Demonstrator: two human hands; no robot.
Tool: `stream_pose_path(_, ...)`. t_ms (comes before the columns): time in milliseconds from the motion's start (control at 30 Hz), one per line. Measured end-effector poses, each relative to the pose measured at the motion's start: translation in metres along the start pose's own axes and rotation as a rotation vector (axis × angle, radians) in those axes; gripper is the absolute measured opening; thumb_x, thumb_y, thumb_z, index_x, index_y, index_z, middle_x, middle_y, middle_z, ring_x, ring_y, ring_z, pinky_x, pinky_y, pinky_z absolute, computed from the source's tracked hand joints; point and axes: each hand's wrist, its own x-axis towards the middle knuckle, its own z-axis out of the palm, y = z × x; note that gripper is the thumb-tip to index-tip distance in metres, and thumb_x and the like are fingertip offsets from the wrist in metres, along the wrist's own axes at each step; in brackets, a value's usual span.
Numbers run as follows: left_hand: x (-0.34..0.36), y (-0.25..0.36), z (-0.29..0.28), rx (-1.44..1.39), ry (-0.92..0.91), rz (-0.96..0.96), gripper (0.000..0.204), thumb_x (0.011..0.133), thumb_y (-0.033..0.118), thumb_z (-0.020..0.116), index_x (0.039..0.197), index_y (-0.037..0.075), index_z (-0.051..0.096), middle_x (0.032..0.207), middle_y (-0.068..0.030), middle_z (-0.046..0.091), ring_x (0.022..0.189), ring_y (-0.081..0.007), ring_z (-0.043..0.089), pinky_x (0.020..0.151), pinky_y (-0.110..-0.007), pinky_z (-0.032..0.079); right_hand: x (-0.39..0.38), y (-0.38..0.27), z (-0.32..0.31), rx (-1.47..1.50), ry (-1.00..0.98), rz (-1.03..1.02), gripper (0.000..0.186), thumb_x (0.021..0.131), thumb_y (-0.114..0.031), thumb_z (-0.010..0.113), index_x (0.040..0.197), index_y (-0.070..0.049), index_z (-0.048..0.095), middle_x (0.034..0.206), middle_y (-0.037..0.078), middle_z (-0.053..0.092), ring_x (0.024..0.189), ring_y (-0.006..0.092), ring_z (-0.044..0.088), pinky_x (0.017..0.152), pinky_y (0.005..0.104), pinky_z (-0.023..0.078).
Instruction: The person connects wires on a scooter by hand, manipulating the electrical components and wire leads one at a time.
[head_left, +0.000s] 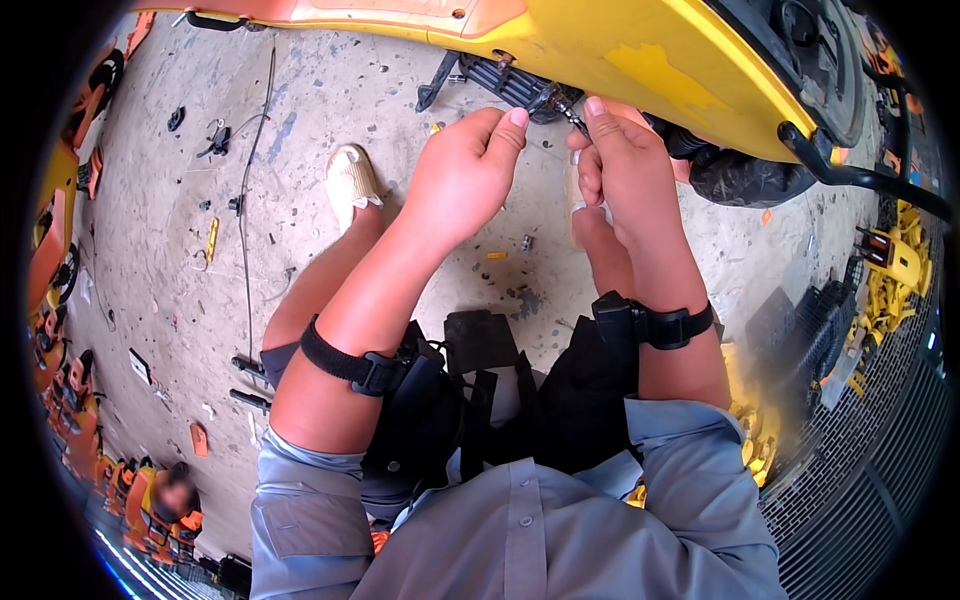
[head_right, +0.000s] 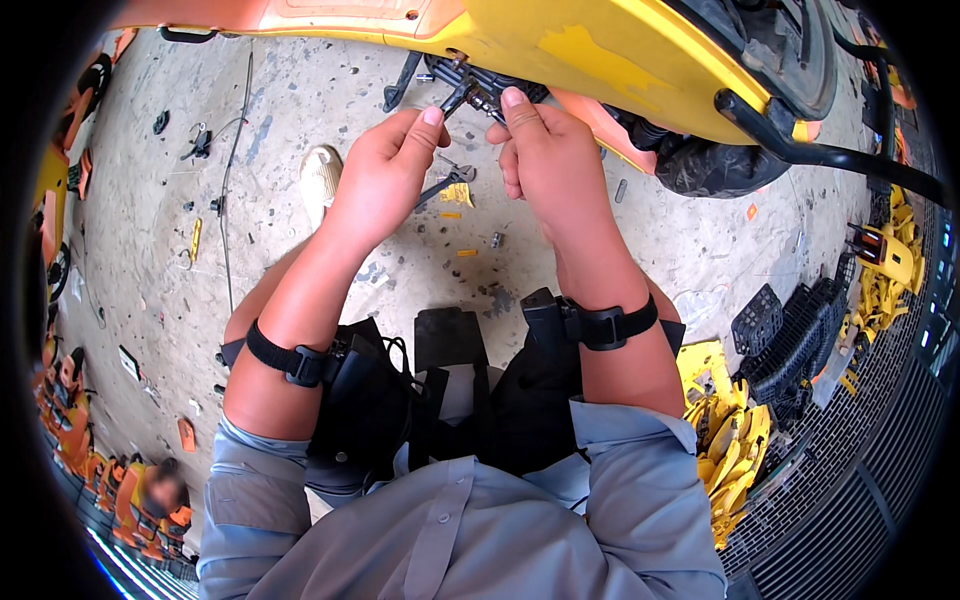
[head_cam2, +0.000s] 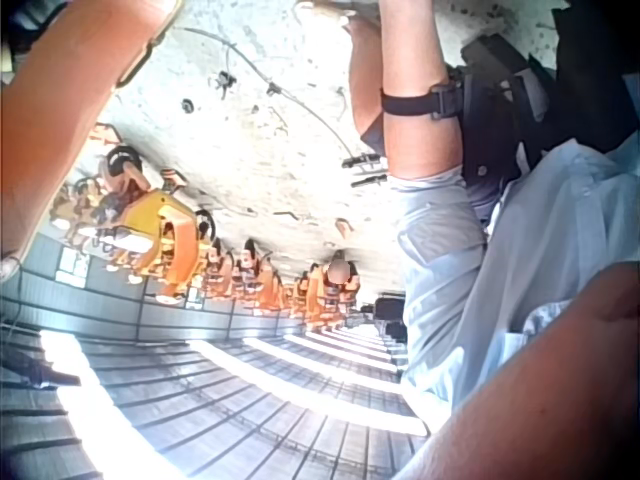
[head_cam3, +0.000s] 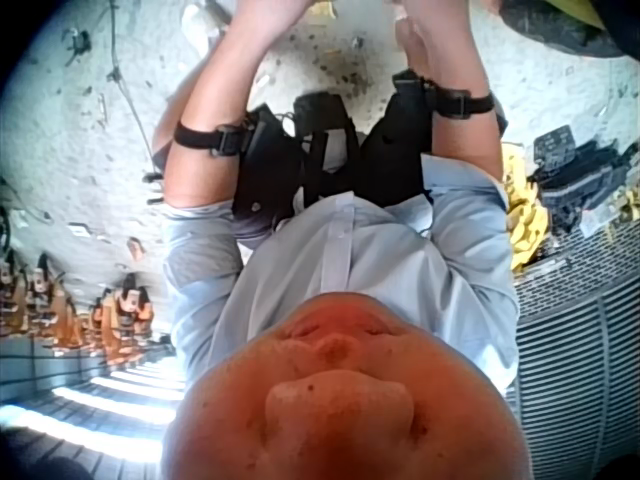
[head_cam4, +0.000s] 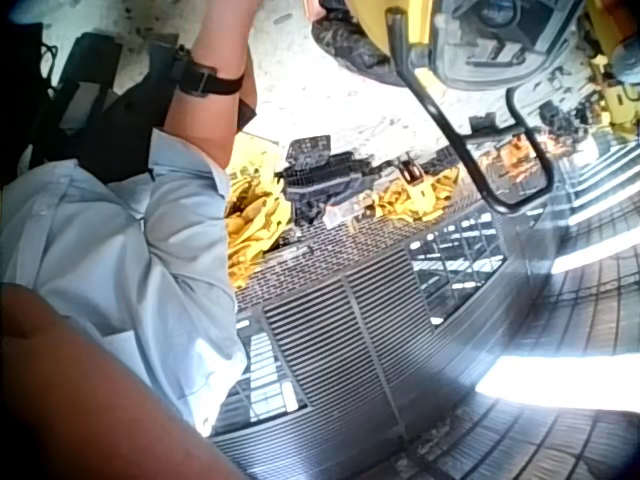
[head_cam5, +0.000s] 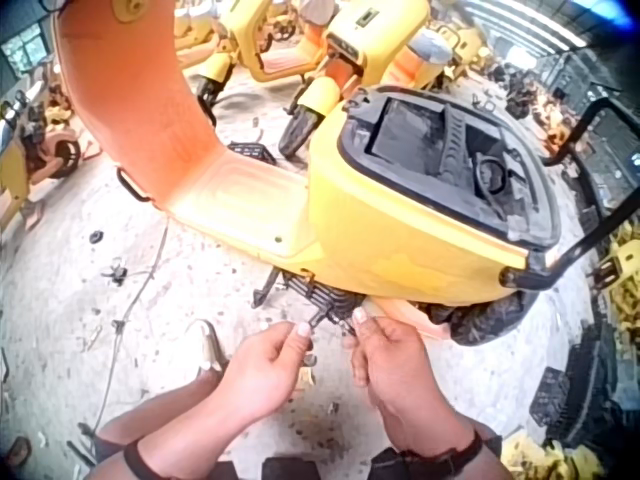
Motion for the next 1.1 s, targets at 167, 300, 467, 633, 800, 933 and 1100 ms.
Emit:
stream_pose_path(167, 0.0, 0.009, -0.001, -0.044, -0.022, -0.092, 0.045, 0.105, 0.044, 0.05, 0.092, 0.005, 0.065, 0.07, 0.0024, 0.049, 0.061, -0.0073, 0.043, 0.056, -0.026, 0.038, -0.001, 0.004, 0.014, 0.041, 0.157, -0.2, 0.032, 0.098, -0.029, 0.067, 0.104, 0.002, 0.065, 0.078, 0.004, 0.064, 0.072, 0.0103, 0.06, 0.058, 0.0232, 0.045)
stream_pose_path(300, -0.001, 0.011, -0.003, -0.109, -0.015, -0.139, 0.044, 0.106, 0.044, 0.05, 0.092, 0.005, 0.065, 0.07, 0.0034, 0.049, 0.057, -0.0056, 0.042, 0.053, -0.024, 0.036, 0.002, 0.016, 0.019, -0.168, 0.297, -0.538, 0.027, 0.092, -0.016, 0.073, 0.112, 0.0, 0.064, 0.096, 0.005, 0.066, 0.087, 0.0122, 0.063, 0.063, 0.024, 0.049)
stream_pose_path(467, 0.003, 0.004, 0.0, -0.153, -0.005, -0.132, 0.043, 0.106, 0.044, 0.049, 0.092, 0.005, 0.064, 0.07, 0.0042, 0.047, 0.053, -0.0038, 0.039, 0.048, -0.022, 0.033, 0.012, 0.029, 0.011, -0.349, 0.277, -0.658, 0.022, 0.088, -0.008, 0.073, 0.108, -0.001, 0.065, 0.095, 0.005, 0.067, 0.084, 0.0128, 0.064, 0.064, 0.0257, 0.051)
stream_pose_path(633, 0.004, 0.007, 0.002, -0.167, -0.012, -0.14, 0.043, 0.106, 0.044, 0.049, 0.093, 0.005, 0.063, 0.069, 0.0051, 0.045, 0.052, -0.0036, 0.038, 0.047, -0.022, 0.032, 0.007, 0.025, 0.012, -0.358, 0.292, -0.648, 0.016, 0.092, -0.013, 0.071, 0.1, 0.0, 0.066, 0.081, 0.004, 0.066, 0.072, 0.0129, 0.064, 0.062, 0.0252, 0.051)
stream_pose_path(800, 0.0, 0.01, 0.0, -0.167, -0.045, -0.109, 0.044, 0.106, 0.044, 0.049, 0.093, 0.005, 0.063, 0.067, 0.0058, 0.044, 0.052, -0.0035, 0.038, 0.047, -0.022, 0.032, -0.002, 0.006, 0.004, 0.001, 0.13, -0.098, 0.025, 0.098, -0.025, 0.067, 0.094, 0.0, 0.067, 0.073, 0.003, 0.065, 0.065, 0.0118, 0.062, 0.061, 0.0244, 0.05)
stream_pose_path(933, 0.0, 0.01, 0.0, -0.215, -0.022, -0.122, 0.044, 0.107, 0.044, 0.049, 0.093, 0.005, 0.063, 0.066, 0.0058, 0.044, 0.051, -0.0035, 0.038, 0.047, -0.022, 0.032, -0.005, 0.002, 0.007, 0.05, 0.125, -0.143, 0.029, 0.099, -0.028, 0.067, 0.097, 0.0, 0.067, 0.078, 0.003, 0.067, 0.066, 0.0106, 0.062, 0.06, 0.0238, 0.049)
stream_pose_path(1100, 0.006, 0.005, 0.002, -0.262, -0.037, -0.137, 0.043, 0.108, 0.042, 0.047, 0.095, 0.004, 0.063, 0.063, 0.0058, 0.043, 0.048, -0.0039, 0.039, 0.046, -0.022, 0.033, 0.002, 0.023, 0.013, -0.265, 0.268, -0.571, 0.027, 0.097, -0.025, 0.069, 0.103, 0.001, 0.066, 0.08, 0.005, 0.068, 0.068, 0.0108, 0.062, 0.062, 0.0254, 0.05)
